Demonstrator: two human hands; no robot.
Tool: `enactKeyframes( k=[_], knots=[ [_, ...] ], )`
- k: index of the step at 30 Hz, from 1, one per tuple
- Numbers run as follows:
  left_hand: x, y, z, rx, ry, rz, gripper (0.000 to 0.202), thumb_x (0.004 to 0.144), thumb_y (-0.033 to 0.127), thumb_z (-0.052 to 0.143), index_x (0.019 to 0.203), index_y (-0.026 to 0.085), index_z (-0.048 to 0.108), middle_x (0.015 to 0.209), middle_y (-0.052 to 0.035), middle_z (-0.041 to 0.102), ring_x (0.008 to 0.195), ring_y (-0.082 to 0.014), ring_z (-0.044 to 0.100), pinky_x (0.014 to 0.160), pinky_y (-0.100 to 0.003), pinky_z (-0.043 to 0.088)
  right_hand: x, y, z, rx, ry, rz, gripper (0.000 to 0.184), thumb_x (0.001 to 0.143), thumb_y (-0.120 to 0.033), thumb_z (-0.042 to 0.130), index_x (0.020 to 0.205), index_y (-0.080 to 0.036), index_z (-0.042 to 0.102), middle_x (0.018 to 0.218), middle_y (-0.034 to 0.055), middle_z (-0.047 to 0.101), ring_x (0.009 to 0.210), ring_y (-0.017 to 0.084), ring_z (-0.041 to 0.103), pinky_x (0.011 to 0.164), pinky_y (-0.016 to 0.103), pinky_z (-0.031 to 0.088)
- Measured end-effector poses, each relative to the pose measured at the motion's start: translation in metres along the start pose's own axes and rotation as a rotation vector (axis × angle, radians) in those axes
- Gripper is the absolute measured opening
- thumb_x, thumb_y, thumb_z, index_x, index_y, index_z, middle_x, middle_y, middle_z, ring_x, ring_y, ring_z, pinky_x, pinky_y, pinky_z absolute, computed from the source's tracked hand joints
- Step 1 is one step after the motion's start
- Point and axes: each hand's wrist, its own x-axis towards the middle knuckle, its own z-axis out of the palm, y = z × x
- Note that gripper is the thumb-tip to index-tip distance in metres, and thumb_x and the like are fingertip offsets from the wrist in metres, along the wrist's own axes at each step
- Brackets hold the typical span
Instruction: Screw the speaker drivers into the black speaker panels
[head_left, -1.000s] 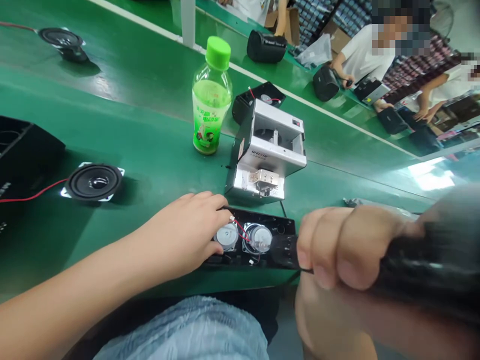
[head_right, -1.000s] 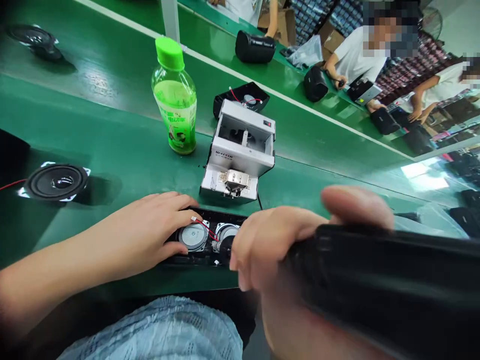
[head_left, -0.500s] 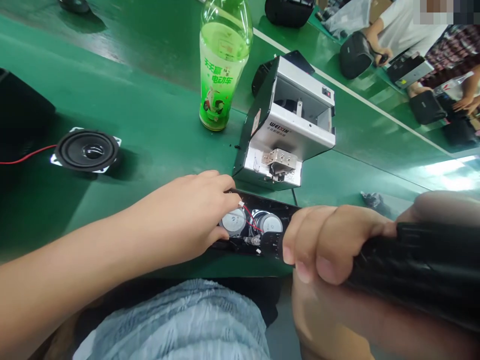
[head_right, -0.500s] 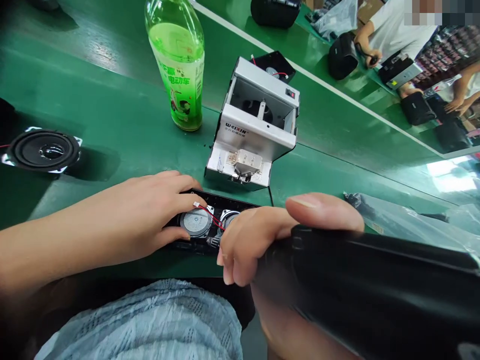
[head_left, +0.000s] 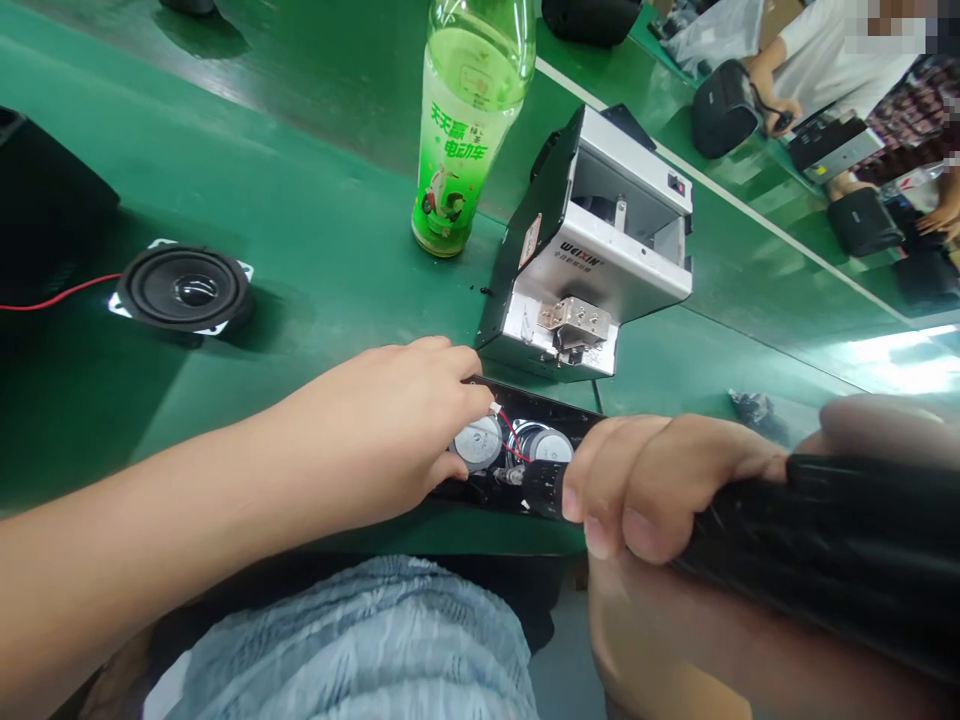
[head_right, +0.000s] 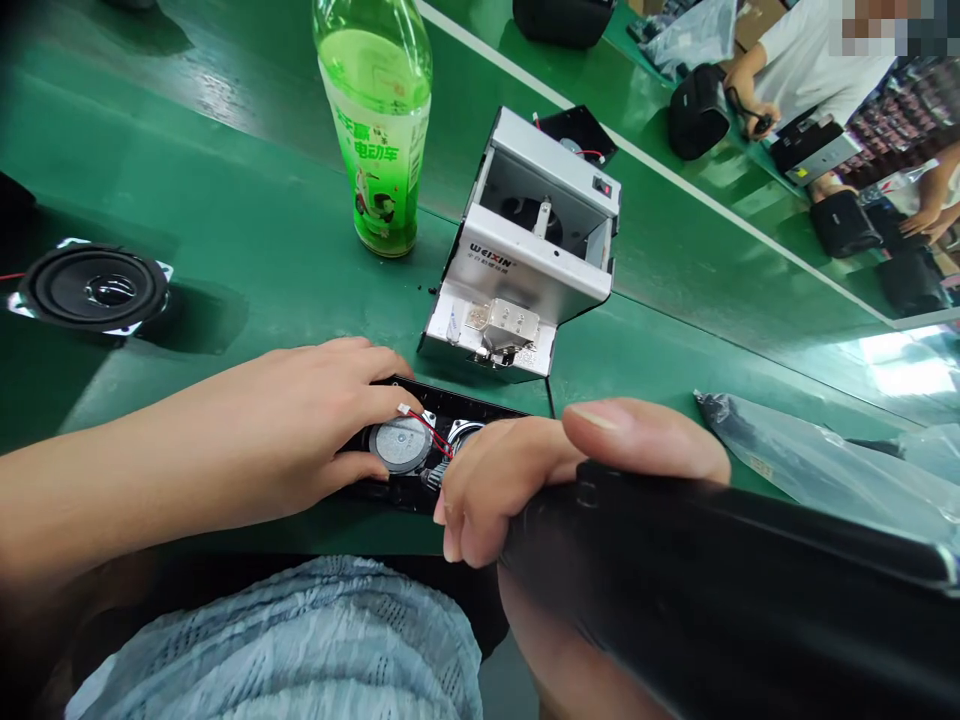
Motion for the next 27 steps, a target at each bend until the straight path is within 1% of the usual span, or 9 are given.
enactKeyframes(
  k=[3,6,10,12,14,16,19,22,27],
  knots=[
    [-0.001,0.000,0.001,-0.008,0.009,0.002,0.030,0.085,0.034,0.090,0.112,0.029,0.079,0.128,-0.0062,0.073,0.116,-0.0330,0.069,0.091,-0.047,0.059,0.000,0.000,0.002,-0.030,0.066,0.010,0.064,0.080,-0.005,0.089,0.124,-0.048,0.075,0.069,-0.0061,0.068,0.056,0.024,0.065,0.057,0.046,0.060],
    [-0.001,0.001,0.000,-0.004,0.010,0.005,0.028,0.085,0.033,0.089,0.111,0.028,0.078,0.126,-0.0065,0.074,0.115,-0.0324,0.069,0.091,-0.047,0.059,0.001,0.001,0.005,0.021,0.047,0.010,0.046,0.091,-0.016,0.083,0.123,-0.048,0.076,0.067,-0.0043,0.067,0.057,0.024,0.066,0.056,0.044,0.059],
    [0.000,0.001,0.000,0.009,0.004,0.004,0.028,0.085,0.034,0.090,0.110,0.027,0.078,0.126,-0.0071,0.074,0.114,-0.0324,0.069,0.091,-0.047,0.060,-0.002,0.006,0.005,0.087,0.059,-0.019,0.023,0.106,-0.035,0.066,0.124,-0.045,0.076,0.066,-0.0012,0.068,0.059,0.025,0.068,0.055,0.044,0.059],
    [-0.001,0.001,0.000,0.009,0.007,0.003,0.028,0.086,0.034,0.090,0.110,0.027,0.078,0.127,-0.0073,0.074,0.115,-0.0324,0.069,0.090,-0.047,0.060,-0.004,0.008,0.004,0.087,0.080,-0.039,0.024,0.110,-0.047,0.058,0.126,-0.042,0.075,0.067,-0.0001,0.069,0.058,0.026,0.068,0.058,0.048,0.062],
    [-0.001,0.002,-0.001,0.007,0.008,0.001,0.028,0.086,0.033,0.090,0.110,0.028,0.078,0.127,-0.0072,0.074,0.115,-0.0321,0.070,0.089,-0.046,0.060,-0.006,0.008,0.002,0.070,0.090,-0.029,0.030,0.111,-0.053,0.053,0.127,-0.040,0.075,0.070,0.0007,0.072,0.058,0.026,0.070,0.062,0.052,0.065],
    [-0.001,0.002,-0.002,0.005,0.004,-0.001,0.028,0.085,0.033,0.090,0.109,0.027,0.079,0.126,-0.0072,0.074,0.114,-0.0316,0.070,0.089,-0.045,0.060,-0.005,0.007,0.002,0.060,0.093,-0.017,0.032,0.111,-0.054,0.052,0.126,-0.040,0.076,0.070,0.0011,0.073,0.058,0.026,0.070,0.063,0.053,0.065],
    [0.000,0.002,-0.003,0.006,-0.001,-0.004,0.027,0.085,0.033,0.090,0.109,0.027,0.079,0.126,-0.0070,0.074,0.114,-0.0315,0.070,0.092,-0.046,0.060,-0.002,0.004,0.003,0.078,0.069,-0.036,0.031,0.109,-0.056,0.056,0.126,-0.039,0.077,0.069,0.0006,0.071,0.056,0.025,0.069,0.059,0.050,0.064],
    [0.000,0.003,-0.003,0.008,-0.005,-0.006,0.027,0.086,0.033,0.090,0.110,0.027,0.079,0.126,-0.0069,0.074,0.115,-0.0324,0.069,0.092,-0.047,0.060,-0.001,0.006,0.008,0.089,0.029,-0.055,0.025,0.110,-0.046,0.059,0.126,-0.038,0.077,0.071,0.0000,0.072,0.056,0.023,0.069,0.058,0.048,0.064],
    [0.000,0.003,-0.003,-0.003,-0.009,-0.004,0.029,0.084,0.031,0.091,0.111,0.028,0.080,0.125,-0.0066,0.074,0.113,-0.0330,0.070,0.088,-0.047,0.059,-0.002,0.014,0.013,0.131,0.089,-0.147,0.032,0.110,-0.034,0.050,0.131,-0.032,0.074,0.072,0.0014,0.072,0.057,0.023,0.068,0.056,0.047,0.063]
  ],
)
